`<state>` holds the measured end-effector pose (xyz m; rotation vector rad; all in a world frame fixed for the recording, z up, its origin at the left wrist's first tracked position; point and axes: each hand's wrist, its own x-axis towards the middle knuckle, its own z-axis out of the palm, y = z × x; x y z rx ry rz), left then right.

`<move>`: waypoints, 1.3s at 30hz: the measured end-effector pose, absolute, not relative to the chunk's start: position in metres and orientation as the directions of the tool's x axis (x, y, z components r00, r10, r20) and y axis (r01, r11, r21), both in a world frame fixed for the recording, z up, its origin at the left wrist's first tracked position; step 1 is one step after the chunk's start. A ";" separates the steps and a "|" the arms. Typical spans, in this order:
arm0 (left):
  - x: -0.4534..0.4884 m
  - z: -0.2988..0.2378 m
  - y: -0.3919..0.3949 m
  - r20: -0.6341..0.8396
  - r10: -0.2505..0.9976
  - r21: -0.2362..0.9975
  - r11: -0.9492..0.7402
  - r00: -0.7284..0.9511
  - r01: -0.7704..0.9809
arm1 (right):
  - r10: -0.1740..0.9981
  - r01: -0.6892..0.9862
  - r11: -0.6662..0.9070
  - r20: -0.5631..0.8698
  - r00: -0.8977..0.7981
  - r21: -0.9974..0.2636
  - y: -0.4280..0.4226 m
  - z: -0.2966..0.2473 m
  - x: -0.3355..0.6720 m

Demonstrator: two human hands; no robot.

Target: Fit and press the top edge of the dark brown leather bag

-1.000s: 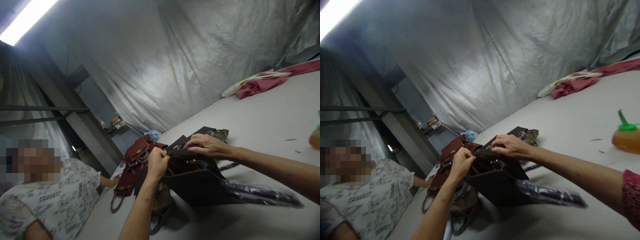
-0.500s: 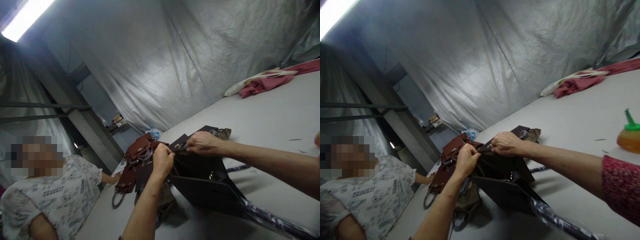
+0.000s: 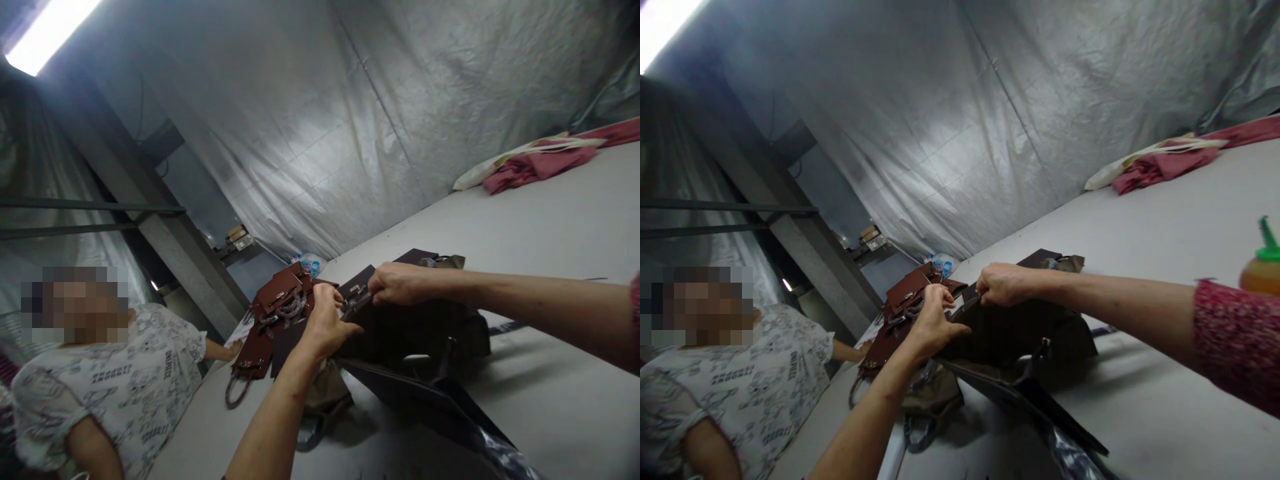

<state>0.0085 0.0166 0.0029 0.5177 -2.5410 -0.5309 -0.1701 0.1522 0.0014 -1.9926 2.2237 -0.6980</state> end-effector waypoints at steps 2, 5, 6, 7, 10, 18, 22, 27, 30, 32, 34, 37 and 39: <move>0.013 0.008 0.014 0.185 -0.437 0.464 0.828 -0.880 -0.313 | -0.970 -0.897 0.065 0.182 -0.158 -0.436 0.167 0.000 -0.176; 0.007 0.016 0.012 0.035 -0.322 0.408 0.869 -0.946 -0.281 | -0.972 -0.860 0.125 0.113 -0.207 -0.495 0.185 -0.006 -0.185; 0.003 0.017 0.011 0.027 -0.297 0.407 0.875 -0.954 -0.261 | -0.967 -0.849 0.151 0.103 -0.233 -0.506 0.189 -0.007 -0.187; -0.002 0.017 0.011 0.024 -0.286 0.423 0.871 -0.958 -0.249 | -0.961 -0.841 0.175 0.098 -0.259 -0.512 0.191 -0.009 -0.189; -0.012 0.011 0.007 0.001 -0.303 0.538 0.803 -0.953 -0.255 | -0.946 -0.826 0.214 0.101 -0.308 -0.522 0.192 -0.010 -0.191; -0.004 0.000 0.004 0.131 -0.287 0.602 0.784 -0.949 -0.154 | -0.947 -0.804 0.166 0.134 -0.291 -0.572 0.189 -0.004 -0.184; -0.005 0.004 0.008 0.220 -0.192 0.446 0.892 -0.956 -0.076 | -0.964 -0.801 0.090 0.149 -0.219 -0.592 0.192 -0.002 -0.185; -0.008 0.003 0.008 0.249 -0.219 0.470 0.879 -0.943 -0.080 | -0.972 -0.820 -0.034 0.208 -0.105 -0.571 0.180 0.000 -0.179; -0.005 0.001 0.003 0.132 -0.298 0.650 0.746 -0.945 -0.144 | -0.968 -0.847 -0.058 0.236 -0.081 -0.528 0.164 -0.003 -0.172; 0.001 0.002 0.000 0.028 -0.364 0.755 0.618 -0.931 -0.219 | -0.957 -0.869 -0.053 0.273 -0.096 -0.492 0.155 -0.005 -0.169; 0.007 0.002 -0.002 -0.029 -0.426 0.800 0.532 -0.904 -0.276 | -0.944 -0.888 -0.043 0.311 -0.114 -0.458 0.151 -0.006 -0.167; 0.015 0.002 -0.002 -0.032 -0.478 0.828 0.480 -0.878 -0.292 | -0.933 -0.909 -0.025 0.337 -0.129 -0.416 0.150 -0.007 -0.165; 0.017 0.000 -0.001 -0.010 -0.490 0.828 0.485 -0.872 -0.282 | -0.929 -0.921 -0.006 0.342 -0.139 -0.390 0.150 -0.007 -0.163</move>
